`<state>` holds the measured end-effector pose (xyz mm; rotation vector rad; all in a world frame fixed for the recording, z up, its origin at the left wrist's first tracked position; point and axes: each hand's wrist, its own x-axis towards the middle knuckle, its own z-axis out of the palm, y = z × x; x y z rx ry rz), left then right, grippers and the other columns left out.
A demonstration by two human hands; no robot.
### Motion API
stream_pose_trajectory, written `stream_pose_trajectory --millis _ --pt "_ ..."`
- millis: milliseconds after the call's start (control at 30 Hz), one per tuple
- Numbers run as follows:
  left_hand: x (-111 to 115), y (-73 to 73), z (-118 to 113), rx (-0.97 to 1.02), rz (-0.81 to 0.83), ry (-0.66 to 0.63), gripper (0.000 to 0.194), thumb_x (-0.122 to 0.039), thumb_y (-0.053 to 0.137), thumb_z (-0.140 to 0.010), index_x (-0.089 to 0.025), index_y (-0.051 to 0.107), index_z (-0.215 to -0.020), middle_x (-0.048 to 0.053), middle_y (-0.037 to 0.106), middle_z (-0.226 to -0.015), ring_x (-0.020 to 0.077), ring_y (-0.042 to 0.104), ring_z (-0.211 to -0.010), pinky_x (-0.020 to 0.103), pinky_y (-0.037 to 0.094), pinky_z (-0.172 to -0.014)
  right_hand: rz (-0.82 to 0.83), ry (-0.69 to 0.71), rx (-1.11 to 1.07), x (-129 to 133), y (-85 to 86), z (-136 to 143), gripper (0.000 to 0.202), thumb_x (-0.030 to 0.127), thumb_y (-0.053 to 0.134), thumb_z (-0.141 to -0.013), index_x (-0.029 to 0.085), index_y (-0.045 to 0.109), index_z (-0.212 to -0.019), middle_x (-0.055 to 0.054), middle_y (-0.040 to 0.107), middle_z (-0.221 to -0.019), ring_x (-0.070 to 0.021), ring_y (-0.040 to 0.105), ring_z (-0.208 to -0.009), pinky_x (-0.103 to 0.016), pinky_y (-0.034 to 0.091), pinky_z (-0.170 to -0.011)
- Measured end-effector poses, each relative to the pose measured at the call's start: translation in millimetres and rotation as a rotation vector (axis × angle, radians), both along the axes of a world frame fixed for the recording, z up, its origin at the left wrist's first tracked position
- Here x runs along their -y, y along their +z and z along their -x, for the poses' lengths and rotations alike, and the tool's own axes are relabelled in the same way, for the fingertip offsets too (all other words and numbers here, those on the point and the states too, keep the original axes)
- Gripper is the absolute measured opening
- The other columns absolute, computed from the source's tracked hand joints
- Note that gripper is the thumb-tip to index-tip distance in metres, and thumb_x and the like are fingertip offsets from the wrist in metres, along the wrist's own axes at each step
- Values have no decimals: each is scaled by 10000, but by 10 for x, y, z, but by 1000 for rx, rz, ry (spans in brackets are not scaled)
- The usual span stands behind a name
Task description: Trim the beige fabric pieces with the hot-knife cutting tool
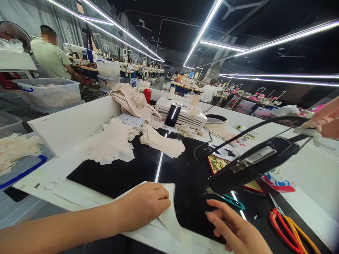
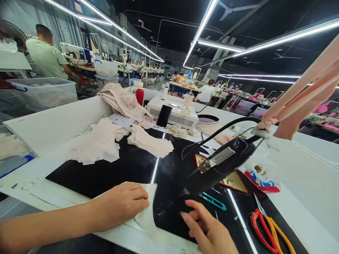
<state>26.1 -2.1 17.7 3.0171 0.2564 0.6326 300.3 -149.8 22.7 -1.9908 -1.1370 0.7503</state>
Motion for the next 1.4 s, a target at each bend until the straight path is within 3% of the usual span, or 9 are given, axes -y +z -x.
stream_pose_trajectory --millis 67,133,233,300,400,500,733,933,1400 --pt "4 14 11 -5 -15 -3 147 -43 582 -981 -180 636 -980 47 691 -996 181 652 -946 297 520 -884 -184 -93 10 -81 44 -222 719 736 770 -750 266 659 -1283 -77 745 -1000 -238 712 -800 -262 562 -502" --pt "14 38 15 -13 -26 -5 152 -36 578 -976 -178 634 -974 48 692 -987 182 656 -941 297 522 -888 -419 -140 -8 -228 148 -344 861 698 865 -678 273 590 -1375 -114 737 -1160 -294 743 -988 -343 656 -694" --pt "26 76 -4 -7 -45 -10 166 -30 560 -982 -175 640 -988 52 698 -981 185 662 -944 297 525 -892 -646 -8 -45 -511 416 -312 924 750 846 -696 341 532 -1463 -108 643 -1423 -341 663 -1278 -480 600 -1044" --pt "27 94 -38 4 -59 -16 171 -32 550 -990 -173 646 -1004 59 706 -991 186 667 -953 295 525 -892 -760 48 -58 -702 606 -210 878 779 841 -680 349 579 -1400 -113 654 -1408 -365 644 -1309 -535 571 -1085" --pt "16 107 -106 19 -80 -35 183 -31 549 -991 -172 658 -1032 70 725 -1031 187 675 -986 286 524 -891 -893 29 -142 -941 780 -64 635 705 841 -749 292 647 -1191 -104 720 -1230 -321 744 -1066 -530 623 -958" --pt "4 102 -155 4 -113 -42 207 -28 571 -974 -170 667 -1090 85 740 -1098 201 678 -1067 285 521 -898 -945 46 -229 -1099 801 54 436 529 853 -818 271 629 -1090 -37 722 -1055 -213 737 -823 -413 637 -788" --pt "15 13 -144 29 -166 10 204 -62 583 -1009 -166 676 -1158 103 745 -1162 208 690 -1113 293 529 -894 -1012 188 -509 -1293 714 462 467 522 835 -804 274 569 -1098 36 625 -805 -148 605 -602 -276 530 -502" --pt "50 -107 -167 94 -157 44 163 -152 548 -1070 -161 695 -1141 100 752 -1133 204 705 -1071 311 549 -917 -1063 147 -582 -1457 610 686 424 521 783 -829 274 560 -1092 54 608 -758 -131 586 -567 -254 509 -496" --pt "57 -204 -212 164 -125 62 147 -168 561 -1073 -155 703 -1110 101 759 -1131 195 718 -1053 304 575 -883 -1035 150 -629 -1458 579 751 435 536 763 -828 283 538 -1100 60 576 -748 -130 556 -557 -252 494 -485"
